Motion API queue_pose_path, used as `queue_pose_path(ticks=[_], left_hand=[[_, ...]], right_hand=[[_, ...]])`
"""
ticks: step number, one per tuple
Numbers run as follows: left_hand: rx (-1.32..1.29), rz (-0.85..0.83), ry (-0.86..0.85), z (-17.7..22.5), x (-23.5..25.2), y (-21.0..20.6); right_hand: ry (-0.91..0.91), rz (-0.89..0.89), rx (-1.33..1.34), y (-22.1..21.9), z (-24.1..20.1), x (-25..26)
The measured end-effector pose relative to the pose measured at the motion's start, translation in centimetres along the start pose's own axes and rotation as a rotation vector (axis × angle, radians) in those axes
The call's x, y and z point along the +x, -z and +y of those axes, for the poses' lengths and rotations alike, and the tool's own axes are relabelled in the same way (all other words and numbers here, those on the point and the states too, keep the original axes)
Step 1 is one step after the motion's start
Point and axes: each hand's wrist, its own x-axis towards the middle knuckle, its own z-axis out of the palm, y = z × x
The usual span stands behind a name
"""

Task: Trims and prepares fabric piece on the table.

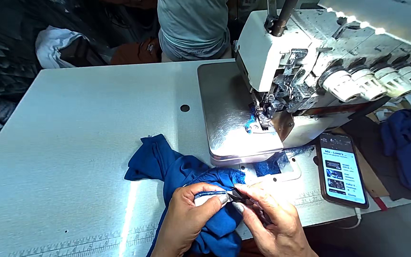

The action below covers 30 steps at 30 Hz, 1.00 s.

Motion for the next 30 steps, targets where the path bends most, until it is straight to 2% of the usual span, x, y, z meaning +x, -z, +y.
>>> queue_pose_path(ticks=[13, 17, 20, 22, 26, 28, 30], left_hand=[[0.056, -0.041, -0.044, -0.4, 0.0, 0.2], [0.035, -0.033, -0.019, -0.1, 0.0, 0.2], [0.026, -0.029, -0.011, -0.1, 0.0, 0.2], [0.025, -0.043, -0.005, 0.0, 0.0, 0.3], [0.021, -0.093, -0.043, -0.3, 0.2, 0.6], [0.039, -0.077, -0.082, -0.6, 0.2, 0.6], [0.022, -0.006, -0.090, -0.8, 0.1, 0.3]], right_hand=[[0.041, 0.026, 0.029, -0.7, 0.3, -0.1], [-0.102, 0.159, 0.265, -1.3, 0.4, -0.3], [-0.163, 0.215, 0.284, -0.9, 0.1, -0.1], [-0.170, 0.129, 0.259, -0.3, 0.0, 0.2], [-0.244, -0.162, 0.248, 0.6, 0.3, 1.2], [-0.211, -0.159, 0.252, 0.8, 0.0, 1.4], [-0.073, -0.146, 0.243, 0.7, -0.8, 1.2]])
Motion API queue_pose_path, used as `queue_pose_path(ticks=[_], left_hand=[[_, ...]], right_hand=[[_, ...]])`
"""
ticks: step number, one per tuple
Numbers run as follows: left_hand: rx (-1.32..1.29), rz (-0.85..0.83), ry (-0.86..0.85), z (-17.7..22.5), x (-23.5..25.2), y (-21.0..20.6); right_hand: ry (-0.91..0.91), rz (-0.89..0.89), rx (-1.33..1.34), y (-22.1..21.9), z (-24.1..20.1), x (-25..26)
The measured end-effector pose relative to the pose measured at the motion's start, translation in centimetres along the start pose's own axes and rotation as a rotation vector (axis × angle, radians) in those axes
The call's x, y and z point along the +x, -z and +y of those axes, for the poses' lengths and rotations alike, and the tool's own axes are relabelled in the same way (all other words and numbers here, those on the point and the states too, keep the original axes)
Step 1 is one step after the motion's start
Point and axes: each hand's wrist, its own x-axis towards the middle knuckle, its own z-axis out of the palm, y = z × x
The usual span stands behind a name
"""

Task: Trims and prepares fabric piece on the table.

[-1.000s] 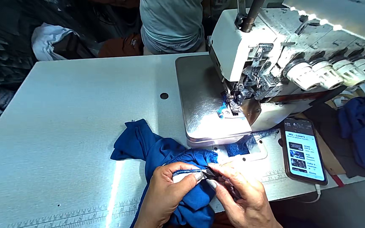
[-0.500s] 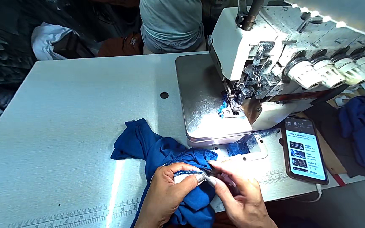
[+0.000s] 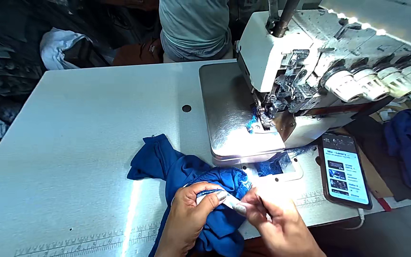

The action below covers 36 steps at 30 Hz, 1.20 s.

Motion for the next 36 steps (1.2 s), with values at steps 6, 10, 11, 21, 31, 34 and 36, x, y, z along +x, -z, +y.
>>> queue_pose_path(ticks=[6, 10, 11, 21, 31, 34, 36], left_hand=[[-0.120, 0.080, 0.007, 0.1, -0.3, -1.0], [-0.254, -0.123, -0.046, -0.5, 0.0, 0.2], [-0.273, -0.161, -0.052, -0.6, 0.2, 0.6], [-0.269, 0.000, 0.139, 0.7, 0.3, -0.6], [-0.209, 0.083, 0.099, 0.4, 0.1, -1.2], [-0.202, 0.081, 0.092, 0.3, 0.1, -1.1], [-0.204, 0.070, 0.083, 0.2, 0.1, -0.9]], right_hand=[[-0.073, 0.130, 0.007, 0.3, 1.3, -0.4], [-0.229, 0.186, 0.176, -0.9, 1.4, 0.6], [-0.227, 0.191, 0.180, -1.3, 1.3, 0.7], [-0.158, 0.204, 0.054, -0.7, 0.5, 0.2], [0.022, 0.087, -0.413, -0.8, -0.9, -0.9], [0.025, 0.089, -0.432, -1.0, -0.8, -0.6], [0.017, 0.087, -0.419, -1.0, -0.8, -0.5]])
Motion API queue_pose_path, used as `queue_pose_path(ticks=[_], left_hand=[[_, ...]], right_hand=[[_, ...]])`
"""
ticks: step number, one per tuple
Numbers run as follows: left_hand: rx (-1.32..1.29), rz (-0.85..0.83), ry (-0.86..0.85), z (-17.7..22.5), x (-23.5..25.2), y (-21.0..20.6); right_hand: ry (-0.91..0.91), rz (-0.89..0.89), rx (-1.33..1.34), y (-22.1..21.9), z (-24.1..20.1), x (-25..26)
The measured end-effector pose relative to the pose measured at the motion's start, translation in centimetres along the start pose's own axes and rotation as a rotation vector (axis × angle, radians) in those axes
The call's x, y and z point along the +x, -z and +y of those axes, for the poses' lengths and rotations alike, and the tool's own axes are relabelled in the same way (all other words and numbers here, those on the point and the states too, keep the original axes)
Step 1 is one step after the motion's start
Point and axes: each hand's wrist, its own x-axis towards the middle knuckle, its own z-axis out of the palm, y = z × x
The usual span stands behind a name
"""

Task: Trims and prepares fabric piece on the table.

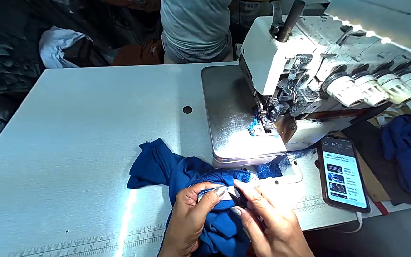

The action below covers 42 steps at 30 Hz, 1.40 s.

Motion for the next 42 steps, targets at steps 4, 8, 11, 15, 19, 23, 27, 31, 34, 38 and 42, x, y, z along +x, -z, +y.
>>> queue_pose_path(ticks=[4, 8, 11, 15, 19, 23, 27, 31, 34, 38, 42], left_hand=[[-0.016, -0.022, -0.031, -0.3, 0.0, 0.2], [0.016, -0.032, -0.068, -0.4, 0.0, 0.2], [0.066, -0.044, -0.117, -0.6, 0.0, 0.3], [0.140, -0.041, -0.181, -0.9, 0.1, 0.3], [0.144, -0.049, -0.191, -0.9, 0.1, 0.3], [0.133, -0.041, -0.165, -0.8, 0.1, 0.3], [0.058, -0.023, -0.072, -0.3, 0.0, 0.2], [0.034, -0.025, -0.040, -0.1, 0.0, 0.2], [0.035, -0.044, -0.055, -0.2, 0.1, 0.3], [0.028, -0.040, -0.052, -0.2, 0.1, 0.3], [0.007, -0.031, -0.009, 0.0, 0.1, 0.3]], right_hand=[[-0.016, -0.008, 0.013, 0.2, -0.1, 0.1], [-0.019, -0.003, -0.009, 0.1, 0.0, 0.2], [-0.031, -0.002, -0.028, 0.1, 0.0, 0.1], [-0.040, 0.003, -0.056, 0.0, 0.0, -0.1], [-0.031, 0.000, -0.098, 0.1, -0.1, -0.2], [-0.016, 0.012, -0.092, -0.1, 0.0, -0.2], [0.017, 0.079, 0.193, -1.6, 0.7, -0.3], [-0.019, 0.123, 0.415, -2.9, 1.2, -0.6], [-0.033, 0.147, 0.437, -3.1, 1.2, -0.6], [-0.024, 0.206, 0.349, -3.2, 1.5, -0.8], [0.041, 0.198, 0.340, -3.0, 2.1, -0.6]])
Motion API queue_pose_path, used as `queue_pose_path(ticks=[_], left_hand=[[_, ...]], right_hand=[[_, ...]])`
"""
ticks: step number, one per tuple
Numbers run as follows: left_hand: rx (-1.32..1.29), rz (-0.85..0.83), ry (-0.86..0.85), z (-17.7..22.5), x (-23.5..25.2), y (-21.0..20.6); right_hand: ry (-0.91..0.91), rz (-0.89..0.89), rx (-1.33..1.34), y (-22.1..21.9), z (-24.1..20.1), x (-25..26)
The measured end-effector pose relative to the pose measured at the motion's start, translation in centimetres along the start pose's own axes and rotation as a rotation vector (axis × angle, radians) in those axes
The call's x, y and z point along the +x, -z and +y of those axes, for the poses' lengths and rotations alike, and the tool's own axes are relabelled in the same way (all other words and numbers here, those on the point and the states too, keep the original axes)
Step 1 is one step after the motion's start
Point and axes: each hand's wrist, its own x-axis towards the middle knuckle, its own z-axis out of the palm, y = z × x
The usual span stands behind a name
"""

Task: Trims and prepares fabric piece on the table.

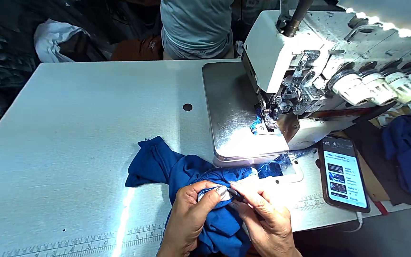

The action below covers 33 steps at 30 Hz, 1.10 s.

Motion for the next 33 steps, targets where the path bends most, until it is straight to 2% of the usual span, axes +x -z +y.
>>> queue_pose_path(ticks=[3, 7, 9, 13, 18, 22, 24, 27, 31, 33], left_hand=[[-0.018, -0.028, 0.016, 0.1, 0.0, 0.2], [-0.038, -0.062, -0.035, -0.1, 0.0, 0.3], [-0.024, -0.066, -0.069, -0.3, -0.1, 0.4], [0.025, -0.073, -0.106, -0.5, -0.1, 0.3], [0.015, -0.093, -0.100, -0.5, -0.1, 0.4], [0.035, -0.094, -0.110, -0.5, -0.1, 0.4], [0.021, -0.115, -0.114, -0.5, 0.0, 0.4], [0.014, -0.125, -0.120, -0.6, 0.0, 0.5], [0.076, -0.115, -0.156, -0.8, 0.0, 0.5], [0.112, -0.132, -0.178, -0.9, 0.0, 0.6]], right_hand=[[-0.013, -0.003, 0.138, -0.1, -0.1, 0.2], [-0.277, 0.056, 0.414, -0.6, -1.4, 0.4], [-0.344, 0.039, 0.417, -0.4, -1.6, 0.6], [-0.136, -0.061, 0.144, 0.8, -1.4, 1.2], [-0.177, 0.040, 0.216, 0.5, -1.8, 1.2], [-0.007, -0.078, -0.012, 1.3, -1.0, 1.3], [0.035, -0.071, -0.011, 1.8, -1.5, 1.7], [-0.009, -0.018, 0.065, 1.2, -1.5, 1.4], [-0.057, -0.087, 0.029, 1.6, -1.2, 1.4], [-0.149, -0.018, 0.061, 2.8, -2.7, 2.6]])
